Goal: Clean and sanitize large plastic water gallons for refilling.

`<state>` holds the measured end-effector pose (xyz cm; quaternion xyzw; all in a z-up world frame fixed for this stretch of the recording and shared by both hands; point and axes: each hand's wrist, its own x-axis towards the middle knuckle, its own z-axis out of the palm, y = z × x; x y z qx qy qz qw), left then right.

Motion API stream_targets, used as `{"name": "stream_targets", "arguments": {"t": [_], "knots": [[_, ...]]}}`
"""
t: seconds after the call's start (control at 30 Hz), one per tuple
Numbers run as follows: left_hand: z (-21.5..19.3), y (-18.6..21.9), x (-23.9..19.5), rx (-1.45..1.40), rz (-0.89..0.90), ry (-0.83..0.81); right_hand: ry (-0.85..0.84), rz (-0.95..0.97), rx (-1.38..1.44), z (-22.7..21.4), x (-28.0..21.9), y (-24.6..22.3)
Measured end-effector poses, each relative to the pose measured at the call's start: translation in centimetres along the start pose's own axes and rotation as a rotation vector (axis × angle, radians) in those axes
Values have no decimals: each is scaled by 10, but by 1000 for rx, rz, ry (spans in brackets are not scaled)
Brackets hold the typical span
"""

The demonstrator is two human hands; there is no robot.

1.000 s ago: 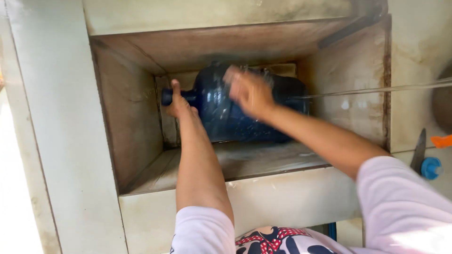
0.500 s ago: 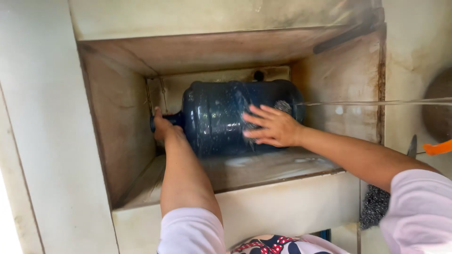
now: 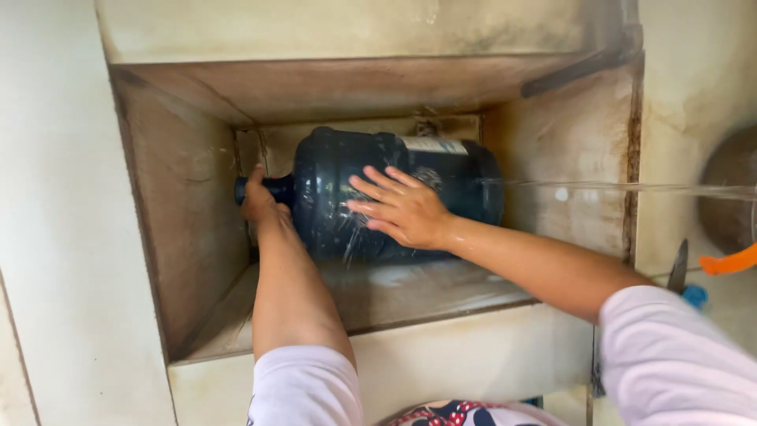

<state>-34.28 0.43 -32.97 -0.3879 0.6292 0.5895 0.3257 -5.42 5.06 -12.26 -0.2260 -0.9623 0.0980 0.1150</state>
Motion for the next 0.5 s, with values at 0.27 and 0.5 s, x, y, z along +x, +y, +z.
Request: {"name": "stream_targets", "arguments": {"t": [0.27,0.5], "knots": [[4,8,-23,-139,-37,-669,-391,865,365,20,89,48],[8,6,6,2,-20,-191,33,-49,104,10,-2,21]]}}
